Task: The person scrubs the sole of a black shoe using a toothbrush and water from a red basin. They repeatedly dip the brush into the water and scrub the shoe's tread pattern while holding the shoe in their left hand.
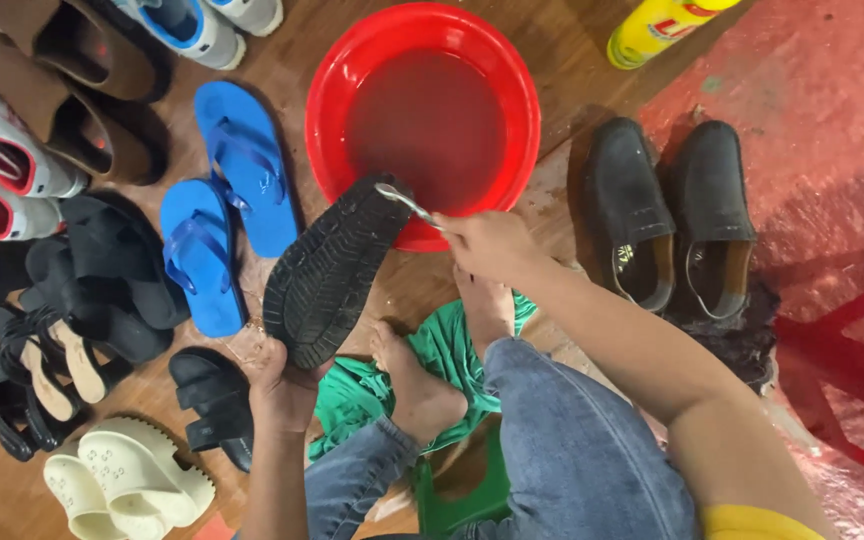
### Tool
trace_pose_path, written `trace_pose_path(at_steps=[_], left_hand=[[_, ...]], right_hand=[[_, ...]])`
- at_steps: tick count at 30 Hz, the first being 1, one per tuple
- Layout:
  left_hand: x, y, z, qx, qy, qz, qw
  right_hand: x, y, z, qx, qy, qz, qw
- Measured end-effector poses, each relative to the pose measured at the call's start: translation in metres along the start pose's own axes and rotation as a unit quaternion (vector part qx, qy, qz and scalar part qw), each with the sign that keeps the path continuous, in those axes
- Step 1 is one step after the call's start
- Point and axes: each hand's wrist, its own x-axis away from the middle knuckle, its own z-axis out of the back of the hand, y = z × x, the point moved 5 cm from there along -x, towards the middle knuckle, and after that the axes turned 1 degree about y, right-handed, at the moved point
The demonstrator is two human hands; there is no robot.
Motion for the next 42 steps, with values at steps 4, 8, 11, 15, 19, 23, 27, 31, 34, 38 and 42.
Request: trace_pose_path(at_steps=[4, 8, 11, 15, 19, 23, 27, 31, 34, 38, 42], left_hand=[[-0.015, -0.001, 0.018, 0.017, -0.003, -0.012, 1.0], [0.007, 0.0, -0.001, 0.017, 0.015, 0.009, 1.0], [0.021, -0.008, -0.016, 0.009, 0.036, 0.028, 0.999], [0.024, -0.014, -0.02, -0.004, 0.033, 0.031, 0.999], [0.03, -0.008, -0.031, -0.018, 0.052, 0.037, 0.998], [0.03, -0.009, -0.032, -0.025, 0.043, 0.027, 0.998], [0.023, -0.006, -0.034, 0.041, 0.01, 0.01, 0.999], [0.028, -0.001, -0.04, 0.032, 0.015, 0.005, 0.999], [0.029, 0.002, -0.046, 0.024, 0.018, 0.0, 1.0], [0.03, 0.006, -0.053, 0.027, 0.025, -0.011, 0.999], [0.036, 0.006, -0.057, 0.028, 0.044, -0.015, 0.999]], right_hand=[[-0.024, -0.038, 0.011, -0.056, 0.038, 0.071, 0.995], [-0.054, 0.018, 0.033, 0.057, 0.042, -0.038, 0.997], [-0.052, 0.03, 0.033, 0.162, -0.088, -0.128, 0.975], [-0.021, -0.013, 0.035, -0.002, -0.068, -0.074, 0.995], [0.012, -0.023, 0.023, -0.018, -0.045, -0.044, 0.998], [0.018, -0.002, -0.002, 0.03, -0.075, -0.056, 0.995], [0.025, -0.01, -0.012, 0.133, 0.102, 0.029, 0.985], [0.023, -0.018, -0.011, 0.163, 0.121, 0.027, 0.979], [0.017, -0.021, -0.011, 0.068, 0.073, 0.041, 0.994], [0.015, -0.019, -0.008, 0.092, 0.075, 0.024, 0.993], [-0.006, 0.017, -0.032, 0.117, 0.074, 0.032, 0.99]])
